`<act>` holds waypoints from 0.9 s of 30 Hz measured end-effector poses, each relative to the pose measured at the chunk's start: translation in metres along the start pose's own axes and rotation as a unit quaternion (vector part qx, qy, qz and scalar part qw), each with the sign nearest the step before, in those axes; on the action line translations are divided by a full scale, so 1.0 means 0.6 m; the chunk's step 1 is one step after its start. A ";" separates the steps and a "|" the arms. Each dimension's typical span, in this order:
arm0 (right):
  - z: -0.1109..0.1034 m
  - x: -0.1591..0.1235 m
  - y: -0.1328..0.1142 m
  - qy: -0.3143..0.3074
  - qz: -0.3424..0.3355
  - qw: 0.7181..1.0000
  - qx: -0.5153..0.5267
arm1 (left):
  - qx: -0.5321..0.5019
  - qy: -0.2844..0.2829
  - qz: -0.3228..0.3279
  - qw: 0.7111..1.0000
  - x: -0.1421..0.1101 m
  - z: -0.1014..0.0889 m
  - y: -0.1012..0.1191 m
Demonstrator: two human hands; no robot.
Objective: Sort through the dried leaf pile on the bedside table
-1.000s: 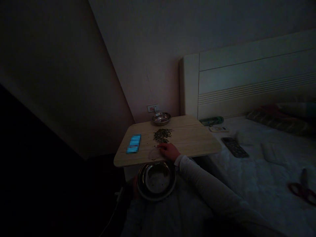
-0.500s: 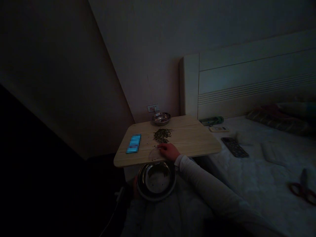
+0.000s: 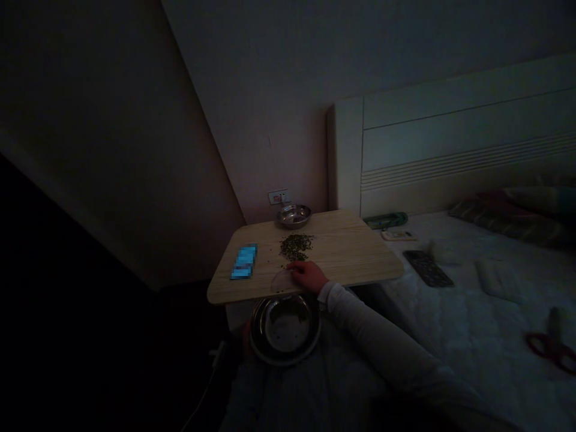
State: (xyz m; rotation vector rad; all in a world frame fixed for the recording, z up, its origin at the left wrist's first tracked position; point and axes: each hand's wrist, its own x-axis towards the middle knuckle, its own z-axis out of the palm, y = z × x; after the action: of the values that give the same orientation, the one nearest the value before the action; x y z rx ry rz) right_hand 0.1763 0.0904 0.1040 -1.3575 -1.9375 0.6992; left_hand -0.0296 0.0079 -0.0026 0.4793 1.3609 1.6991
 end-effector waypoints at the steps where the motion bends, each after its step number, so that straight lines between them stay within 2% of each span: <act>1: 0.000 0.000 0.000 -0.001 0.000 1.000 0.001 | 0.002 0.026 -0.015 1.000 -0.006 0.004 0.004; 2: -0.001 0.000 -0.001 -0.002 0.001 1.000 0.003 | 0.004 0.036 -0.024 0.999 -0.011 0.007 0.008; 6: -0.002 0.000 -0.002 -0.009 0.009 1.000 0.001 | 0.013 -0.011 -0.045 0.999 -0.026 0.010 0.024; 11: 0.000 0.001 0.001 -0.008 0.000 1.000 0.005 | 0.012 0.026 -0.025 0.999 -0.027 0.014 0.028; 17: 0.000 0.001 0.001 -0.009 0.006 1.000 0.008 | -0.017 -0.013 -0.083 0.996 -0.033 0.030 0.028; 23: 0.000 0.001 0.002 -0.010 0.000 1.000 0.010 | 0.011 0.031 -0.058 0.998 -0.020 0.023 0.030; 27: -0.002 0.001 0.001 -0.013 0.005 1.000 0.013 | -0.014 0.045 -0.055 0.997 -0.013 0.015 0.019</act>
State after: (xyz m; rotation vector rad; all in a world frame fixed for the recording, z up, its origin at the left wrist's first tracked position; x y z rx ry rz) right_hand 0.1771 0.0910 0.1044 -1.3493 -1.9365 0.7472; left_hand -0.0230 0.0068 0.0127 0.3093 1.3992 1.6650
